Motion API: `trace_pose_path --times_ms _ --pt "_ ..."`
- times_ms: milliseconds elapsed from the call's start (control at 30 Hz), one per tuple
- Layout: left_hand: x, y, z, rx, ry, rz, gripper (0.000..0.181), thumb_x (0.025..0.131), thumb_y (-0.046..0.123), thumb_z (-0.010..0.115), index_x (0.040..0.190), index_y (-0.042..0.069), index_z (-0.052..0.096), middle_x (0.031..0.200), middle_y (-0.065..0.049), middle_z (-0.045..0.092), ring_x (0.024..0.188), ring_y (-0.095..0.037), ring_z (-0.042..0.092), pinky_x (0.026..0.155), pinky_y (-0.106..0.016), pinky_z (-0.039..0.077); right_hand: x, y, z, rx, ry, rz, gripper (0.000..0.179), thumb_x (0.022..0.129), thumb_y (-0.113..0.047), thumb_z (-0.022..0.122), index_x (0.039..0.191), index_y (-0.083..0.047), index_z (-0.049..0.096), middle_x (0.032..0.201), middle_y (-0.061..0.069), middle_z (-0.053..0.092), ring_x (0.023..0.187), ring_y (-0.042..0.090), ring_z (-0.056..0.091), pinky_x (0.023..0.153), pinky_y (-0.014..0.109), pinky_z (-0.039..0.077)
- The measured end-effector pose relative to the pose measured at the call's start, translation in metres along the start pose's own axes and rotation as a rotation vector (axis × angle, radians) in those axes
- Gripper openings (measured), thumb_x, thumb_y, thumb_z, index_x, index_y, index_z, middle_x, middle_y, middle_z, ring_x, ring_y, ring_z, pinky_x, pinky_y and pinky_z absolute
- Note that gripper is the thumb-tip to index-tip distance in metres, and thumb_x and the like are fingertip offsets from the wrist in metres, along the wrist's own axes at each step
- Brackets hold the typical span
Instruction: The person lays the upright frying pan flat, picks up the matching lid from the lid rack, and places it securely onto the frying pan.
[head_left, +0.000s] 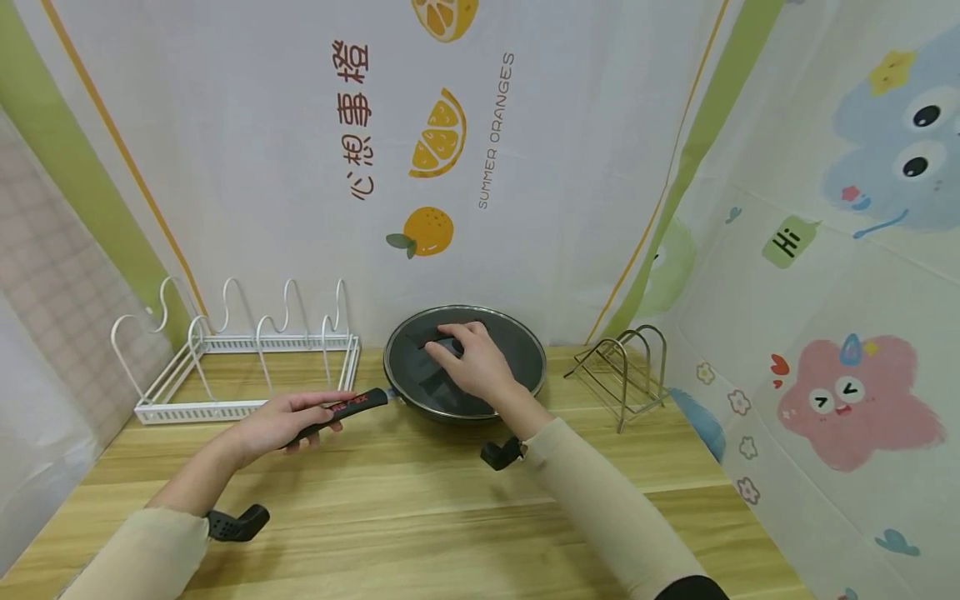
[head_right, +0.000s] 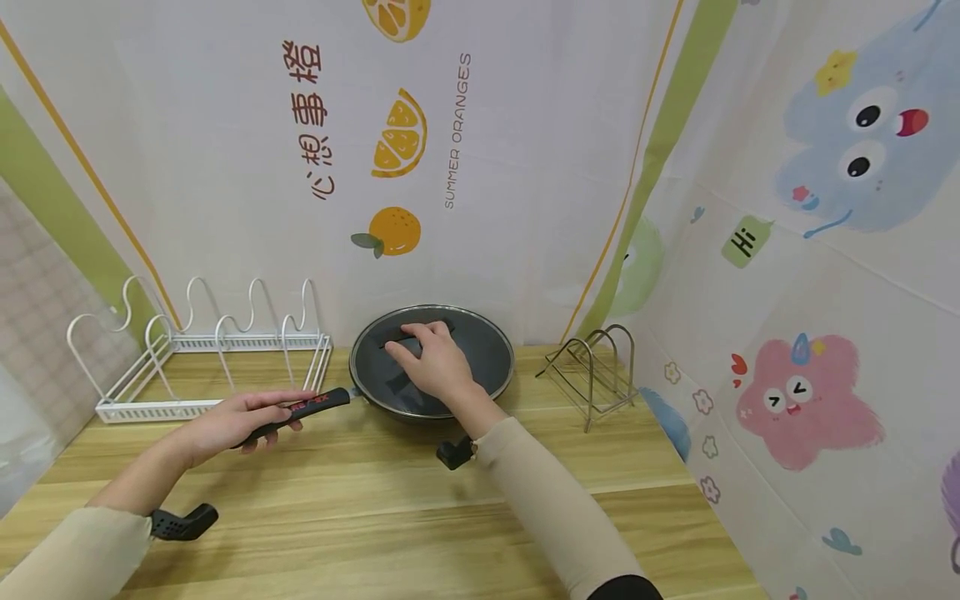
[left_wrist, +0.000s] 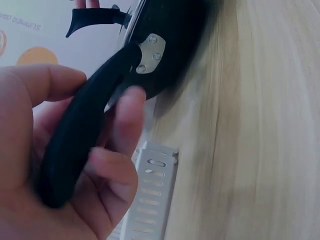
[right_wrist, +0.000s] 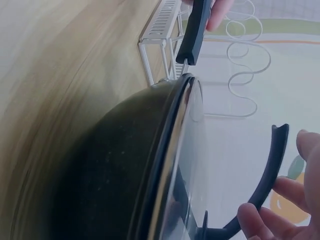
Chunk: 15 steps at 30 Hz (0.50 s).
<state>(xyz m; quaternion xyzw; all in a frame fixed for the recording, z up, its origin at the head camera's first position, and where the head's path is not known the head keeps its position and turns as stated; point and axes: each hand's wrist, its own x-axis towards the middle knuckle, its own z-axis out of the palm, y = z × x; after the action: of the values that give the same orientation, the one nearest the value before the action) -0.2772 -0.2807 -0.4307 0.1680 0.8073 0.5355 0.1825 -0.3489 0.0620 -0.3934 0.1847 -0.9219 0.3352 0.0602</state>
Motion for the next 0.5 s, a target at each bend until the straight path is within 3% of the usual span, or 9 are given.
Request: trace_pose_path --times_ms 167,233,300,400,500 --pt "-0.002 0.007 0.006 0.202 0.119 0.047 0.049 0.113 0.019 0.059 0.16 0.003 0.056 0.121 -0.019 0.077 0.093 -0.017 0.07 0.071 -0.03 0.055 -0.011 0.005 -0.01 -0.016 0.019 -0.026 0.058 0.11 -0.057 0.06 0.159 -0.026 0.059 0.156 0.012 0.053 0.098 0.02 0.064 0.088 0.042 0.056" --pt "-0.004 0.012 0.009 0.307 0.172 0.082 0.047 0.112 0.019 0.06 0.156 0.003 0.06 0.133 -0.024 0.074 0.104 -0.023 0.071 0.077 -0.032 0.057 -0.017 0.008 -0.015 -0.022 0.027 -0.043 0.057 0.11 -0.056 0.061 0.158 -0.025 0.06 0.155 0.012 0.053 0.093 0.016 0.062 0.083 0.038 0.054" --pt "-0.007 0.017 0.014 0.424 0.227 0.129 0.044 0.111 0.018 0.061 0.153 0.004 0.063 0.147 -0.025 0.067 0.118 -0.034 0.071 0.087 -0.04 0.061 -0.024 0.011 -0.02 -0.031 0.028 -0.054 0.058 0.11 -0.055 0.061 0.158 -0.024 0.06 0.154 0.012 0.054 0.097 0.018 0.063 0.083 0.038 0.054" --pt "-0.012 0.026 0.022 0.537 0.288 0.189 0.042 0.11 0.018 0.063 0.15 0.005 0.066 0.152 -0.027 0.061 0.132 -0.049 0.065 0.099 -0.059 0.059 -0.035 0.017 -0.029 -0.027 0.019 -0.058 0.06 0.11 -0.054 0.062 0.159 -0.02 0.059 0.155 0.013 0.053 0.112 0.029 0.066 0.09 0.045 0.056" --pt "-0.016 0.034 0.03 0.625 0.332 0.259 0.042 0.108 0.017 0.067 0.148 0.008 0.068 0.149 -0.024 0.063 0.134 -0.05 0.064 0.102 -0.066 0.055 -0.046 0.024 -0.038 -0.032 0.004 -0.069 0.062 0.11 -0.051 0.064 0.161 -0.016 0.057 0.157 0.014 0.052 0.125 0.037 0.064 0.097 0.053 0.056"
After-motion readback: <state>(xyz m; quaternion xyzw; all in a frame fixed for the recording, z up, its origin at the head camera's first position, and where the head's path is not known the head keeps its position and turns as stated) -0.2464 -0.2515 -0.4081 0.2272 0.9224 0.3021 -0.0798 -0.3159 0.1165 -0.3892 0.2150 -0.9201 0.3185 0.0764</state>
